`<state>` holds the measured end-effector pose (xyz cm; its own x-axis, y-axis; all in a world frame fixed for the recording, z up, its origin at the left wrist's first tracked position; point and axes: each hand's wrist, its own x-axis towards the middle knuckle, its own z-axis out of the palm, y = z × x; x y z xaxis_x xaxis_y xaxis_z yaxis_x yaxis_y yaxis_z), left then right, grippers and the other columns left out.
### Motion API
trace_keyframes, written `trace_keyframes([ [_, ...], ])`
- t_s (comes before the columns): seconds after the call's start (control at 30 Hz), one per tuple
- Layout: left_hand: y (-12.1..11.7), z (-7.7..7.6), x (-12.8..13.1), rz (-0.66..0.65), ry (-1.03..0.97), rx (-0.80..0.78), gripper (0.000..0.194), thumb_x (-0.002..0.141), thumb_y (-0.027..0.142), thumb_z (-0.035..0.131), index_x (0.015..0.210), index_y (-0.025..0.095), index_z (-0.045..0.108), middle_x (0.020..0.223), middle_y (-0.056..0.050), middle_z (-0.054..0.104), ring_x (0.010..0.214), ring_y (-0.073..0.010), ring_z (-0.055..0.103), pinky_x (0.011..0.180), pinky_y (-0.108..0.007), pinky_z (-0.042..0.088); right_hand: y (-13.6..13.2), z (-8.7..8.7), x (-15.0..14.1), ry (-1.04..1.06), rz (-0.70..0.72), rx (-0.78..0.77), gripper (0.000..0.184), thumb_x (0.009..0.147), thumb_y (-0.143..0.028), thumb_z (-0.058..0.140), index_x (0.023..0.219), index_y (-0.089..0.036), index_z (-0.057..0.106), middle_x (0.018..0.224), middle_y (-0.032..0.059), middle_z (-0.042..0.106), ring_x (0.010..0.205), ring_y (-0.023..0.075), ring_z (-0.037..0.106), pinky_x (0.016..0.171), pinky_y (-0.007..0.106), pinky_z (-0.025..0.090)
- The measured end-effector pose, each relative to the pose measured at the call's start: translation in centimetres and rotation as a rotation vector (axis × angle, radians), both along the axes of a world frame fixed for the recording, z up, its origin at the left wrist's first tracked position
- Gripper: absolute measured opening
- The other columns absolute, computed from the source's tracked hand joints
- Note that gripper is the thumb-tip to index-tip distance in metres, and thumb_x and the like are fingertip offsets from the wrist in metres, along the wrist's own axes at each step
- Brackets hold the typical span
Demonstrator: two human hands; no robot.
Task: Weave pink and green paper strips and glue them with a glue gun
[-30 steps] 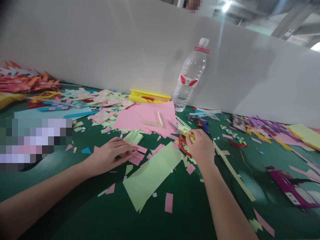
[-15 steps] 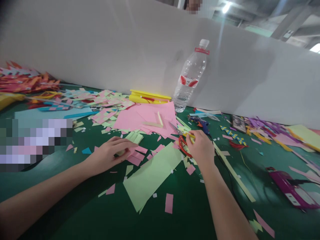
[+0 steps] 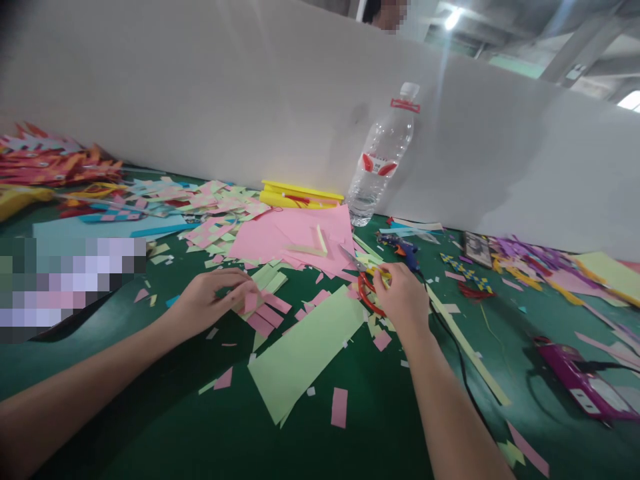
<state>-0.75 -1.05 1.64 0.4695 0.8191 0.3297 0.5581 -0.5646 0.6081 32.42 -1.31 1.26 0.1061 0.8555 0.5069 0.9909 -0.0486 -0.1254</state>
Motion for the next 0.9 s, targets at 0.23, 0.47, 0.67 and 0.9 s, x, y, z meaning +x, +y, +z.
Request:
trace_keyframes([
  [0.23, 0.1, 0.2, -0.2, 0.138, -0.038, -0.232, 0.045, 0.089, 0.048, 0.039, 0.073, 0.019, 0.069, 0.066, -0.003, 0.068, 0.054, -0.0147, 0.056, 0.046, -0.023, 0.038, -0.2, 0.0, -0.2, 0.03, 0.016, -0.014, 0.027, 0.084, -0.036, 0.042, 0.088, -0.019, 0.063, 0.089, 0.0068, 0.065, 0.064, 0.0172, 0.057, 0.054, 0.028, 0.04],
  [0.47, 0.4, 0.3, -0.3, 0.211, -0.073, -0.284, 0.043, 0.083, 0.051, 0.043, 0.078, 0.017, 0.069, 0.062, -0.003, 0.067, 0.058, -0.0171, 0.06, 0.05, -0.023, 0.042, 0.4, -0.1, 0.9, 0.05, -0.076, 0.034, 0.035, 0.082, -0.037, 0.043, 0.107, -0.015, 0.056, 0.093, 0.01, 0.063, 0.079, 0.0229, 0.057, 0.064, 0.032, 0.043],
  [0.67, 0.4, 0.3, -0.3, 0.198, -0.131, -0.351, 0.041, 0.084, 0.05, 0.045, 0.069, 0.018, 0.067, 0.073, -0.006, 0.071, 0.065, -0.0186, 0.066, 0.057, -0.026, 0.049, 1.9, 0.2, 2.4, 0.044, -0.174, 0.125, 0.047, 0.078, -0.032, 0.045, 0.121, -0.011, 0.045, 0.11, 0.0168, 0.058, 0.101, 0.0304, 0.051, 0.085, 0.043, 0.04],
  [0.9, 0.4, 0.5, -0.3, 0.175, -0.153, -0.375, 0.043, 0.084, 0.05, 0.045, 0.064, 0.018, 0.067, 0.075, -0.006, 0.072, 0.065, -0.0187, 0.068, 0.064, -0.028, 0.053, 5.7, 0.9, 3.9, -0.004, -0.417, -0.203, 0.057, 0.08, -0.047, 0.045, 0.121, -0.007, 0.048, 0.121, 0.0225, 0.053, 0.113, 0.0352, 0.047, 0.089, 0.047, 0.038],
])
